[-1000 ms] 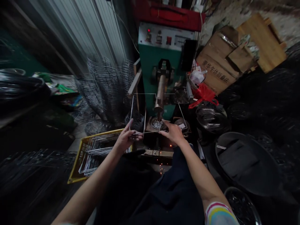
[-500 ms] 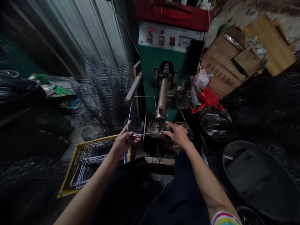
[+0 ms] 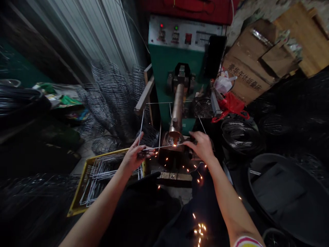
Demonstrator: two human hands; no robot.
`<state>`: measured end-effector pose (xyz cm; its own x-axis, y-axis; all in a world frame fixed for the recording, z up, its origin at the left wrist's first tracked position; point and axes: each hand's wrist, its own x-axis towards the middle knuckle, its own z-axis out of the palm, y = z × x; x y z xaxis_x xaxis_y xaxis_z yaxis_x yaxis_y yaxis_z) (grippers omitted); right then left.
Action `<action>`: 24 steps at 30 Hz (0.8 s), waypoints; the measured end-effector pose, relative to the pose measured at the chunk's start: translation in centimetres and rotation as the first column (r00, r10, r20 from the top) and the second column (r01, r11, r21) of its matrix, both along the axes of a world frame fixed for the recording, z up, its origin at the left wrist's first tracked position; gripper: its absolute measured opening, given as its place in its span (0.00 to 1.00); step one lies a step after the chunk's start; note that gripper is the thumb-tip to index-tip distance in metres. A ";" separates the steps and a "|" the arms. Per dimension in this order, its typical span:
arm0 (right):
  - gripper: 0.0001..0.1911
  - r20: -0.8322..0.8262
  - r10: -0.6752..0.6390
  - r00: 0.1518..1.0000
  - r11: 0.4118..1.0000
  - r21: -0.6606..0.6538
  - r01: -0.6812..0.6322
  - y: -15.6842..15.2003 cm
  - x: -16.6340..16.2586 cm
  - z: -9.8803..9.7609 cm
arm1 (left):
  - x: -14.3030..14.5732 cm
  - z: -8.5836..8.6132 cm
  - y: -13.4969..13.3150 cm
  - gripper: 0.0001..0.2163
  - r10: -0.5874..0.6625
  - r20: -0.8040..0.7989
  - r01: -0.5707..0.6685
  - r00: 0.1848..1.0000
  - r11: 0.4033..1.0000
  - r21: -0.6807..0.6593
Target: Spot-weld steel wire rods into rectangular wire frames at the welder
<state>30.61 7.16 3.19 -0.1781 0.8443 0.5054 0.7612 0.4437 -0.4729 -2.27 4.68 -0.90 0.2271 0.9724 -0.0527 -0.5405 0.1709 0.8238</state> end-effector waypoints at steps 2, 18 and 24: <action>0.25 -0.109 -0.189 0.976 0.980 0.046 0.195 0.2 1.9 -0.2 | 0.2 0.2 0.0 0.41 0.003 0.009 -0.003 1.000 1.000 -0.014; 0.30 -0.619 -0.380 0.687 0.714 -0.668 -0.207 -19.7 4.1 -4.0 | -2.4 -2.4 -18.7 0.44 -0.137 -0.072 0.125 0.988 0.980 -0.156; 0.23 -0.513 -0.353 0.783 0.601 -0.766 -0.231 -32.1 6.0 -6.5 | -4.9 -0.9 -20.6 0.38 0.029 0.065 -0.008 0.997 0.953 -0.302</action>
